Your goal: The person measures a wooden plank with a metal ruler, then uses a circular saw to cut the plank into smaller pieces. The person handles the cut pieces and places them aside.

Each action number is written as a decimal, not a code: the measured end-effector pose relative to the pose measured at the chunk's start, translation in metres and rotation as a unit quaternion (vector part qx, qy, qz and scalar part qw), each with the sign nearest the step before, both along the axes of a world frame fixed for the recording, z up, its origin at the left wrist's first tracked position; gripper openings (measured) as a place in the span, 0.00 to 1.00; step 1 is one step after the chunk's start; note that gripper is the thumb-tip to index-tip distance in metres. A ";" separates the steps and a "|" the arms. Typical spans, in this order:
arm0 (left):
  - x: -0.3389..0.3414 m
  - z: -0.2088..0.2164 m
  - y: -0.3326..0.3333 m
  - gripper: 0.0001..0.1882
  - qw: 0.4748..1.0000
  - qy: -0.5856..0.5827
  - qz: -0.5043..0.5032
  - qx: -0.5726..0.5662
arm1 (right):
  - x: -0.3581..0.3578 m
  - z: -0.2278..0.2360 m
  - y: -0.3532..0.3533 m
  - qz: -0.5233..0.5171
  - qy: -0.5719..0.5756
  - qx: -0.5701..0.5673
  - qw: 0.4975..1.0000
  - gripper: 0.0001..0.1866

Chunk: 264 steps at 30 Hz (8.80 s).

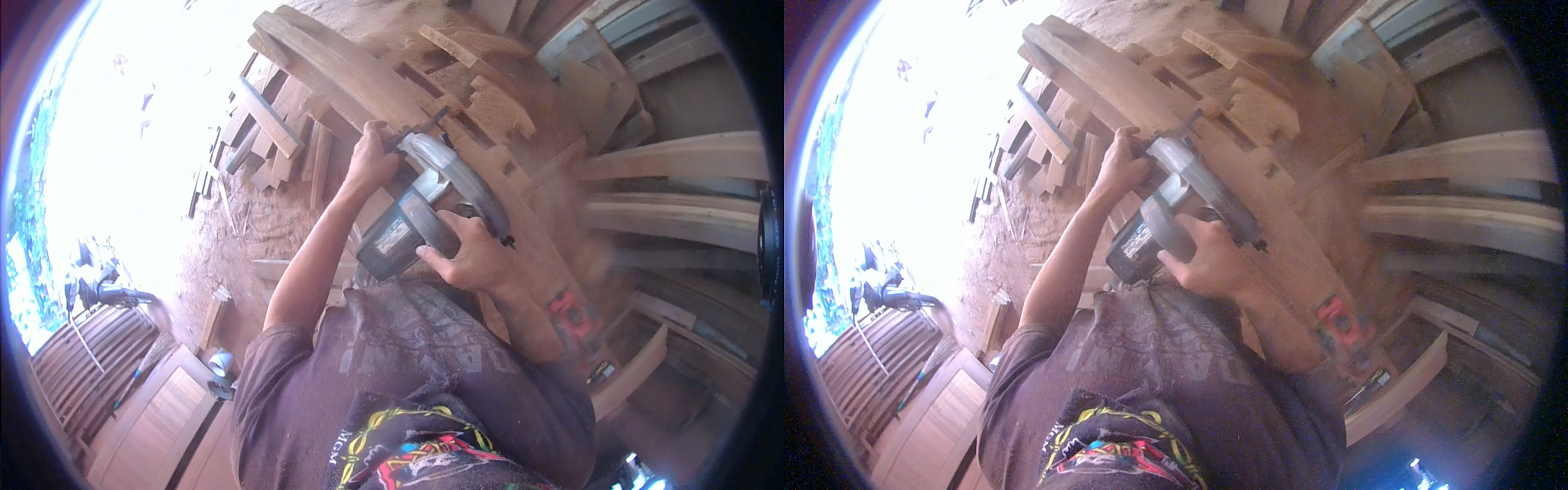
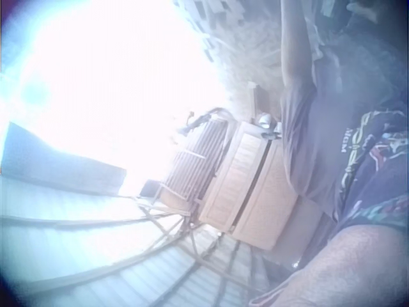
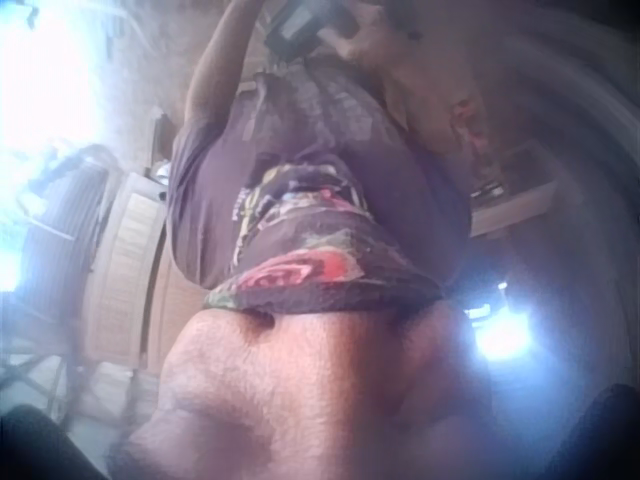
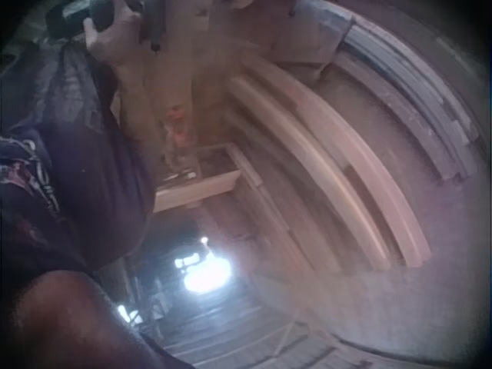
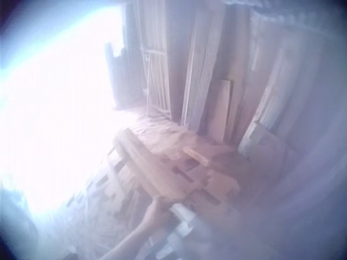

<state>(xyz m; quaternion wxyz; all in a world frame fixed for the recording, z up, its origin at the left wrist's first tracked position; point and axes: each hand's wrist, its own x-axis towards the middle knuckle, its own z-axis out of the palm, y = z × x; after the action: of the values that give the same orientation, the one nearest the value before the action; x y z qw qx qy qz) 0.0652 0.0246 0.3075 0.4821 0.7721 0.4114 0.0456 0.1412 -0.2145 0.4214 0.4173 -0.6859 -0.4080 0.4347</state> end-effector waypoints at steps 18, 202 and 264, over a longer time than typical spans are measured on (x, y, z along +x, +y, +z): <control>-0.014 -0.002 0.015 0.38 0.999 -0.007 0.006 0.039 | -0.011 -0.012 0.012 -0.021 -0.025 0.087 0.996 0.16; -0.007 0.051 0.130 0.34 0.998 -0.016 0.020 0.055 | -0.009 0.045 0.138 -0.006 0.043 0.035 0.998 0.14; -0.007 0.062 0.186 0.34 0.998 -0.001 0.029 0.047 | -0.009 0.045 0.197 -0.010 0.042 0.057 0.997 0.16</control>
<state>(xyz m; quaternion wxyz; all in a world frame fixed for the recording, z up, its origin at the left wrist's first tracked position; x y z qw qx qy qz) 0.0582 0.2108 0.3699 0.4447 0.7815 0.4302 0.0797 0.1322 -0.0170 0.4665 0.4765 -0.6464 -0.4073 0.4350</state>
